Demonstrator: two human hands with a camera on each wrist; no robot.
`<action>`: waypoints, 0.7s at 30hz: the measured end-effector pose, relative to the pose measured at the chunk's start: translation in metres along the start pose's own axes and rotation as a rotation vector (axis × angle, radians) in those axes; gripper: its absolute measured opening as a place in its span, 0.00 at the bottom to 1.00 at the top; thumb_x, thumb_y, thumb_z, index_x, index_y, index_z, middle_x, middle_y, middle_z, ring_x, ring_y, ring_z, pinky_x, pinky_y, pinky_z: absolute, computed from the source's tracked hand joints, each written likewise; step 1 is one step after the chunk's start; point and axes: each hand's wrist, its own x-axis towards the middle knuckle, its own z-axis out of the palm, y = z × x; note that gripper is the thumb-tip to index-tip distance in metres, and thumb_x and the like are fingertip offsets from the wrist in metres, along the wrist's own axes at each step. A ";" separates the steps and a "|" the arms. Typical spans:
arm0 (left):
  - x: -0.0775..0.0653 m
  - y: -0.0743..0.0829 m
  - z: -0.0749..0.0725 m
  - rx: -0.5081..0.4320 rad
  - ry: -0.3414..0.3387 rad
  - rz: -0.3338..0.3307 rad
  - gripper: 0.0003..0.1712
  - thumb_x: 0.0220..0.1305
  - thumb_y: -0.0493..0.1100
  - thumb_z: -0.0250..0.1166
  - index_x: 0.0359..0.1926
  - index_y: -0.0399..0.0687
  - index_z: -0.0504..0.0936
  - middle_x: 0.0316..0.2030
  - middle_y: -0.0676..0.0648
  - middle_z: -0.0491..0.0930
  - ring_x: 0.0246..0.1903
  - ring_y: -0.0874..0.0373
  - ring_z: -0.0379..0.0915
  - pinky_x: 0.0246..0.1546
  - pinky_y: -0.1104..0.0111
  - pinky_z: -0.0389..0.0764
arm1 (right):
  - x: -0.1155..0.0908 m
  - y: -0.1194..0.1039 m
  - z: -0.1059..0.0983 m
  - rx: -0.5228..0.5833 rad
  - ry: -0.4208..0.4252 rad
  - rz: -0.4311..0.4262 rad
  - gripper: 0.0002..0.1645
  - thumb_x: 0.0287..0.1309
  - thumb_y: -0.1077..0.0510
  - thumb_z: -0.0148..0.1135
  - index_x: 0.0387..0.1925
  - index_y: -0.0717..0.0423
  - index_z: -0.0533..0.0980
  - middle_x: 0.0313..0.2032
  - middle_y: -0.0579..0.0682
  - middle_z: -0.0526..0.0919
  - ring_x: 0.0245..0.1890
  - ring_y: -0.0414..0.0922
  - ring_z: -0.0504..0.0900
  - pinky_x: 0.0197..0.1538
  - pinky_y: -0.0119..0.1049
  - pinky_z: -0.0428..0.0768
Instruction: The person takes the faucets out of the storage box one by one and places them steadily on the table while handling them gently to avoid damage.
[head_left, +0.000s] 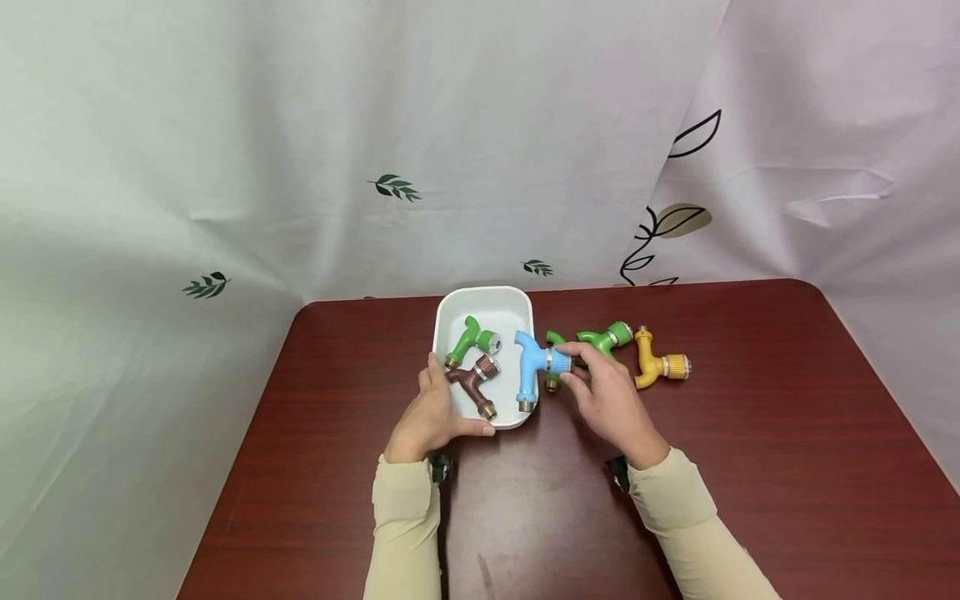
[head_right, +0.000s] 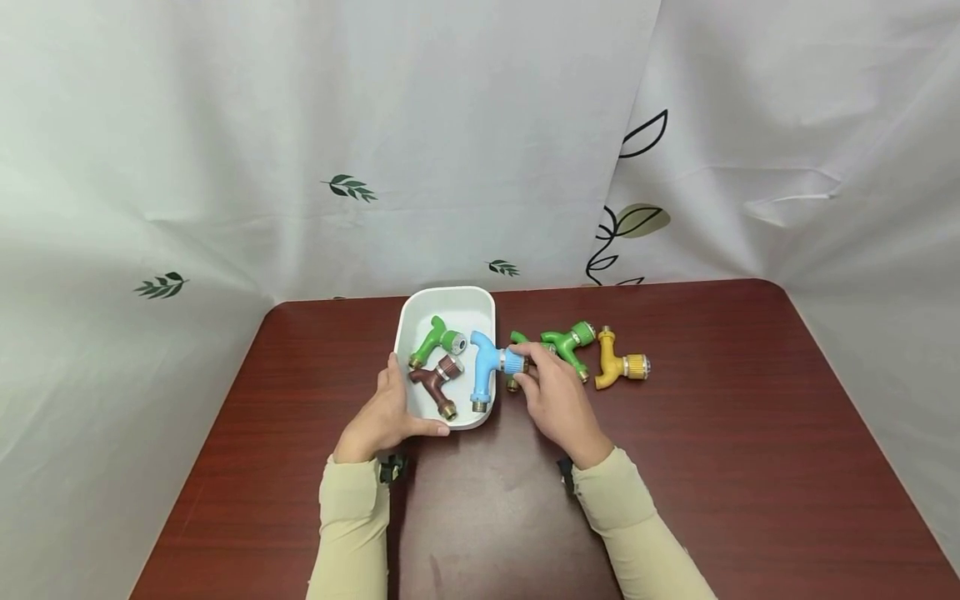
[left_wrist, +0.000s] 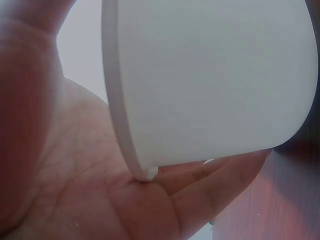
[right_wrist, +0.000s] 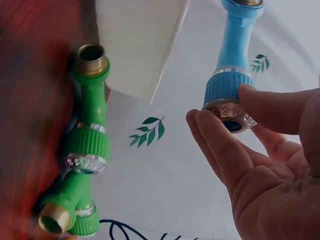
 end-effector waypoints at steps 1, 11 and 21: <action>0.000 0.000 0.000 -0.002 -0.002 -0.002 0.89 0.34 0.59 0.87 0.77 0.30 0.31 0.70 0.27 0.52 0.54 0.36 0.74 0.53 0.52 0.77 | -0.001 0.001 -0.001 0.001 0.001 -0.004 0.24 0.60 0.70 0.68 0.57 0.58 0.77 0.52 0.59 0.83 0.50 0.51 0.84 0.49 0.45 0.83; 0.001 0.000 -0.001 -0.006 -0.008 -0.004 0.89 0.33 0.60 0.87 0.77 0.31 0.30 0.70 0.28 0.52 0.53 0.37 0.73 0.52 0.52 0.77 | -0.007 0.012 -0.005 -0.034 -0.002 -0.032 0.25 0.58 0.72 0.68 0.57 0.57 0.77 0.53 0.58 0.82 0.49 0.52 0.85 0.49 0.47 0.83; 0.001 0.000 0.000 -0.011 -0.006 0.001 0.89 0.33 0.59 0.87 0.77 0.30 0.30 0.70 0.28 0.52 0.52 0.38 0.74 0.53 0.52 0.77 | -0.013 0.019 -0.010 -0.031 -0.020 -0.014 0.24 0.58 0.72 0.68 0.56 0.61 0.77 0.53 0.61 0.83 0.49 0.53 0.85 0.49 0.47 0.83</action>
